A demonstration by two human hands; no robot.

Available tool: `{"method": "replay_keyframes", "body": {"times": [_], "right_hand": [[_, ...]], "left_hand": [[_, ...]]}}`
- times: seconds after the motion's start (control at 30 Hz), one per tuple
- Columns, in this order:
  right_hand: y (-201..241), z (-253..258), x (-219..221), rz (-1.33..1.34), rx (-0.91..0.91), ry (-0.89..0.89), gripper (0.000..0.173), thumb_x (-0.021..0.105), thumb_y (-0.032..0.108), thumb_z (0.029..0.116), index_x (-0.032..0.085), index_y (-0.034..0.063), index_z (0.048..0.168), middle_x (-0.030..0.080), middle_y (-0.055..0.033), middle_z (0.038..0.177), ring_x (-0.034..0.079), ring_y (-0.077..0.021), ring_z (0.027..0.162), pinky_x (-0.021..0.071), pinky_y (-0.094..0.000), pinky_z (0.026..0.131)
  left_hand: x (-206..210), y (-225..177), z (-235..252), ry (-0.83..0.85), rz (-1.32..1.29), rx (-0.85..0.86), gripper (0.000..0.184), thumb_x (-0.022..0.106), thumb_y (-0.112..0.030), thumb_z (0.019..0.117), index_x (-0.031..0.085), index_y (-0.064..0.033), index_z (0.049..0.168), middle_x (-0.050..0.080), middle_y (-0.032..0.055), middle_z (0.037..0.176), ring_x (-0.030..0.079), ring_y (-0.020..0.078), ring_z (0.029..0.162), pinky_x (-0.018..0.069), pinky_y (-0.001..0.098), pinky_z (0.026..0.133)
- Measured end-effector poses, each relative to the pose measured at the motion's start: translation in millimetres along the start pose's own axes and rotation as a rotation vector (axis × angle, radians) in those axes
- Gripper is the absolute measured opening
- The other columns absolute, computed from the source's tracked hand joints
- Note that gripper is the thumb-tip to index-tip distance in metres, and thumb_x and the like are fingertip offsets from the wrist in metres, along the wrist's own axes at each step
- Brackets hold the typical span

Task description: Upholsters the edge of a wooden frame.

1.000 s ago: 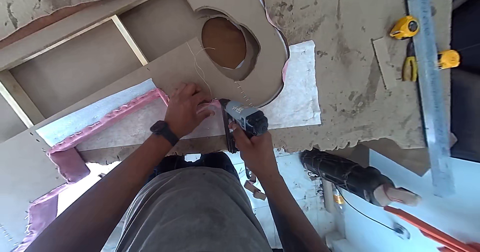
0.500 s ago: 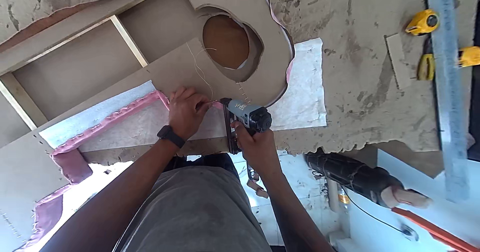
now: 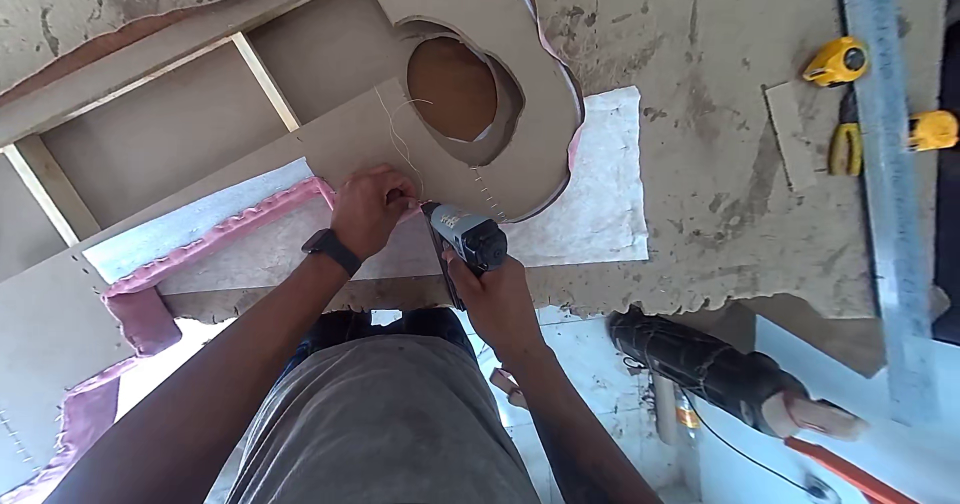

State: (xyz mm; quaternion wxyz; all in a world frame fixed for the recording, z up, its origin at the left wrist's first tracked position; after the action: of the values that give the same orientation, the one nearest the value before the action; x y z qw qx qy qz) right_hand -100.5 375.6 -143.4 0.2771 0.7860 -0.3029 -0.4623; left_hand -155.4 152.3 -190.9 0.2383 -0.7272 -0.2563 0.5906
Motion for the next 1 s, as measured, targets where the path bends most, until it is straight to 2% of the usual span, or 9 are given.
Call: {"method": "replay_keyframes", "body": {"times": [0.13,0.37,0.5,0.63,0.77,0.83,0.9,0.97,1.0], "right_hand": [[4.9,1.7,4.2,-0.02,0.006,0.01,0.017,0.064,0.038,0.0988,0.066,0.025,0.109,0.061,0.0069,0.067,0.058,-0.0093,0.051,0.0519,-0.0339,0.045],[10.3,-0.2,8.1,-0.067,-0.042,-0.026,0.018,0.064,0.036,0.0984,0.069,0.0246,0.112,0.064,0.0078,0.073,0.06,-0.0073,0.055,0.054,-0.0328,0.048],[14.5,-0.3,9.0,-0.16,-0.058,-0.023,0.023,0.065,0.037,0.0977,0.065,0.0246,0.117,0.064,0.0086,0.075,0.061,-0.0056,0.06,0.0542,-0.0329,0.052],[18.1,-1.1,10.5,-0.208,-0.057,-0.021,0.025,0.066,0.034,0.0977,0.063,0.0236,0.12,0.064,0.0069,0.074,0.061,-0.0069,0.06,0.0534,-0.0334,0.052],[19.3,-1.9,10.7,-0.211,-0.037,-0.011,0.024,0.065,0.035,0.0984,0.063,0.0222,0.118,0.062,0.0047,0.071,0.059,-0.0096,0.056,0.0512,-0.0359,0.048],[19.8,-3.8,9.8,-0.21,-0.038,-0.008,0.023,0.065,0.036,0.099,0.062,0.0225,0.118,0.061,0.0041,0.069,0.058,-0.0109,0.053,0.0499,-0.0369,0.046],[20.5,-4.2,8.6,-0.211,-0.034,-0.006,0.026,0.064,0.038,0.0995,0.062,0.0223,0.12,0.062,0.0028,0.069,0.059,-0.0129,0.054,0.05,-0.0393,0.046],[21.1,-2.6,9.0,-0.214,-0.033,-0.007,0.028,0.064,0.039,0.0994,0.062,0.0217,0.122,0.062,0.0021,0.071,0.061,-0.0141,0.057,0.0515,-0.041,0.049],[20.4,-3.2,9.1,-0.215,-0.034,-0.008,0.029,0.063,0.039,0.0993,0.061,0.0214,0.122,0.062,0.0022,0.071,0.061,-0.0141,0.058,0.0521,-0.0415,0.051]], "left_hand": [[0.3,1.8,0.8,-0.006,-0.026,-0.012,0.005,0.075,-0.028,0.0925,0.075,-0.0231,0.094,0.065,-0.0082,0.09,0.063,0.0093,0.082,0.0559,0.0411,0.081],[1.4,2.3,0.0,-0.016,-0.029,0.005,0.004,0.074,-0.025,0.0929,0.074,-0.0212,0.092,0.066,-0.0074,0.09,0.063,0.0097,0.085,0.054,0.0406,0.088],[0.1,1.0,-0.1,0.006,-0.029,0.006,0.003,0.073,-0.023,0.0932,0.074,-0.0206,0.094,0.067,-0.0059,0.091,0.064,0.0112,0.085,0.0537,0.0422,0.086],[0.5,1.0,0.3,0.006,-0.024,0.01,0.003,0.073,-0.023,0.0931,0.074,-0.0206,0.094,0.067,-0.0059,0.09,0.063,0.0116,0.084,0.0529,0.042,0.086],[1.4,0.9,1.5,0.014,-0.014,-0.021,0.003,0.074,-0.023,0.0928,0.074,-0.0212,0.095,0.067,-0.006,0.092,0.064,0.0119,0.085,0.0539,0.0429,0.086],[0.2,0.9,1.8,0.024,-0.037,-0.027,0.003,0.073,-0.022,0.0929,0.074,-0.0203,0.096,0.067,-0.0046,0.092,0.064,0.0132,0.084,0.0552,0.0437,0.082],[-10.7,4.5,-0.2,0.023,-0.124,-0.005,0.007,0.071,-0.021,0.0957,0.073,-0.0159,0.1,0.068,-0.0003,0.096,0.066,0.015,0.084,0.0587,0.0428,0.079],[-38.1,13.9,-10.1,-0.033,-0.209,0.049,0.015,0.068,-0.024,0.0989,0.073,-0.0117,0.106,0.07,0.004,0.102,0.068,0.0159,0.086,0.0606,0.0408,0.081],[-50.4,19.8,-20.9,-0.068,-0.184,0.08,0.018,0.068,-0.028,0.0992,0.074,-0.0126,0.107,0.07,0.0034,0.102,0.068,0.0159,0.089,0.0598,0.0408,0.082]]}}
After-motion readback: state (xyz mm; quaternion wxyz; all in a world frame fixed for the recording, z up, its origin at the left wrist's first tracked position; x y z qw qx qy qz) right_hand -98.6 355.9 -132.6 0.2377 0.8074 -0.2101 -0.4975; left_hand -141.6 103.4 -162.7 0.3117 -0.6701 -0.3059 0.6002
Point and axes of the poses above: each hand's wrist, its own z-axis towards the middle knuckle, its own x-axis out of the palm, y = z × x, the point moved 5 cm from there along z, towards the middle knuckle
